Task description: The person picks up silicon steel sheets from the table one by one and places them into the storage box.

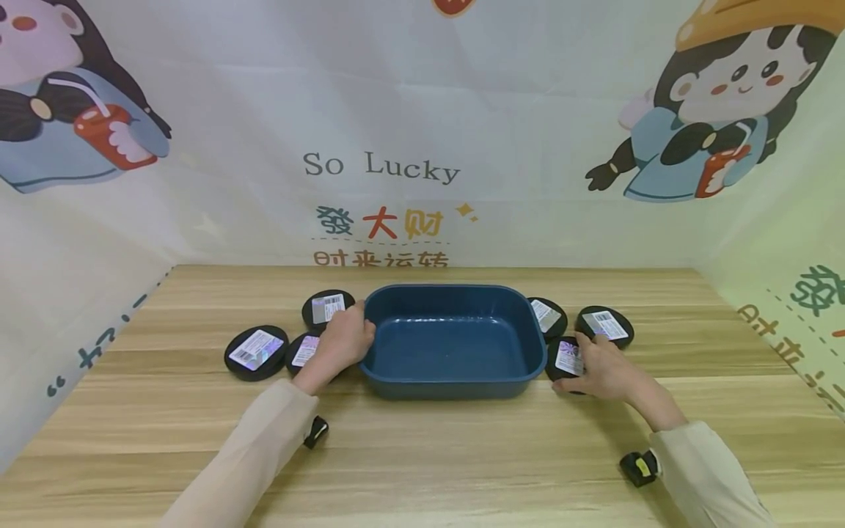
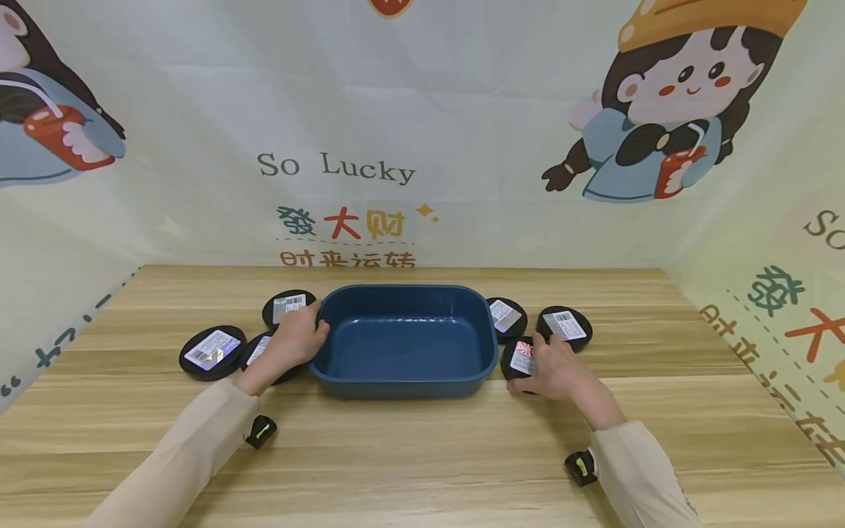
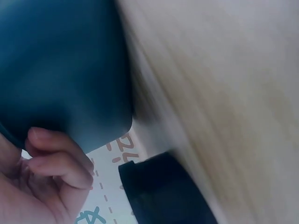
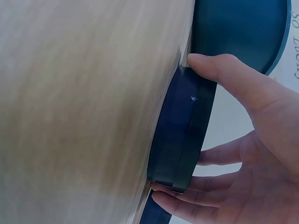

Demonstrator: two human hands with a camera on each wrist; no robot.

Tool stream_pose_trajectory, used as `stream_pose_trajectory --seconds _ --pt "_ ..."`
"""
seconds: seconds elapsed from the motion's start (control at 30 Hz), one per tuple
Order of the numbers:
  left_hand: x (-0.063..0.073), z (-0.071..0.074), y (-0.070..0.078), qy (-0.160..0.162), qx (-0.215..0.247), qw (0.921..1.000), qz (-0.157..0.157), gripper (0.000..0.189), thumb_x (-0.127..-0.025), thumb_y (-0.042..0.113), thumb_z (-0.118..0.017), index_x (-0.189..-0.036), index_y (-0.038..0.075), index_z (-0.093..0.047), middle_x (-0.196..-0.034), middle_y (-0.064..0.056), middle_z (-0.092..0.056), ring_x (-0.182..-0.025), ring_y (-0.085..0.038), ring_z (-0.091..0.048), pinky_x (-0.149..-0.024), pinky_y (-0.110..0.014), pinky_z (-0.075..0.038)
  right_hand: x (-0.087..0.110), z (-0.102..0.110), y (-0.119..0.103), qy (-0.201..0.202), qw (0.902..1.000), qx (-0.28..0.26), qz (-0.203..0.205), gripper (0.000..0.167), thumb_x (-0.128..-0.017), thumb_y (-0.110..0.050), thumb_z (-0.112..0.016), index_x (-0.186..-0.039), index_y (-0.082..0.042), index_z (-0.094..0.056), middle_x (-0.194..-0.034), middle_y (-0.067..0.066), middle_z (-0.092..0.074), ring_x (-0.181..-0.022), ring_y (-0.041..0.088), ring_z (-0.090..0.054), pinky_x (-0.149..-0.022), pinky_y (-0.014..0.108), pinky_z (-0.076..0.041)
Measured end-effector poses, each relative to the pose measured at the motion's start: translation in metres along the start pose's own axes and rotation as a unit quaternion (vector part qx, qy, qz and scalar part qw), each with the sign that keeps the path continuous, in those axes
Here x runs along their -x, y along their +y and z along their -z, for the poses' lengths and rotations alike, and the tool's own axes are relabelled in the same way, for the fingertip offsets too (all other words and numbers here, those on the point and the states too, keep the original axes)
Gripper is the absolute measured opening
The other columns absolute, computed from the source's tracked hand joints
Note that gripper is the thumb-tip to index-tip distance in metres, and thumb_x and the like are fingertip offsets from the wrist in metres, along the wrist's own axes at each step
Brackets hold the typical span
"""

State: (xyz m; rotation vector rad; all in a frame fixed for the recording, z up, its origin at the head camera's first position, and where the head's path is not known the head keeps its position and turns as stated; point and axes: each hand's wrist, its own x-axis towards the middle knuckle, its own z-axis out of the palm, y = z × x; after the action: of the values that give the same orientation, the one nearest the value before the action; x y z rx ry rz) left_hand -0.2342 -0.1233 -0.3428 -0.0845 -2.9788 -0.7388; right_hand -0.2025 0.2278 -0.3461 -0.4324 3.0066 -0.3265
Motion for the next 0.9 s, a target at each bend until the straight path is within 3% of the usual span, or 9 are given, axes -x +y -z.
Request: stream_pose_trajectory --seconds 0.37,0.57,0.9 --pt "0.000 -0.001 0.003 -0.002 -0.024 0.9994 0.027 0.039 -0.082 0.009 -0.042 -0.118 -0.005 -0.048 -0.098 -0.029 -0.057 -0.082 -0.034 -0.058 -0.061 -0.048 -0.045 0.003 -0.001 0.001 0.028 0.9996 0.009 0.000 0.090 -0.061 -0.043 -0.075 -0.110 0.024 -0.040 -0.096 0.034 -0.048 -0.085 0.036 -0.050 -0.074 0.047 -0.042" --pt "0.001 -0.001 0.005 -0.004 -0.038 0.9989 0.028 0.042 -0.083 0.010 -0.042 -0.122 -0.005 -0.045 -0.099 -0.029 -0.058 -0.083 -0.033 -0.059 -0.062 -0.048 -0.045 0.006 0.002 0.001 0.044 0.9988 -0.020 -0.008 0.093 -0.060 -0.041 -0.077 -0.112 0.025 -0.039 -0.091 0.031 -0.047 -0.078 0.032 -0.048 -0.067 0.043 -0.044" --pt "0.001 0.000 0.005 -0.001 -0.034 0.9989 0.031 0.042 -0.083 0.010 -0.042 -0.122 -0.006 -0.045 -0.098 -0.030 -0.058 -0.081 -0.034 -0.059 -0.061 -0.048 -0.045 0.010 0.014 0.000 0.096 0.9940 -0.050 0.020 0.086 -0.063 -0.031 -0.075 -0.120 0.021 -0.036 -0.103 0.036 -0.044 -0.085 0.037 -0.048 -0.072 0.047 -0.042"
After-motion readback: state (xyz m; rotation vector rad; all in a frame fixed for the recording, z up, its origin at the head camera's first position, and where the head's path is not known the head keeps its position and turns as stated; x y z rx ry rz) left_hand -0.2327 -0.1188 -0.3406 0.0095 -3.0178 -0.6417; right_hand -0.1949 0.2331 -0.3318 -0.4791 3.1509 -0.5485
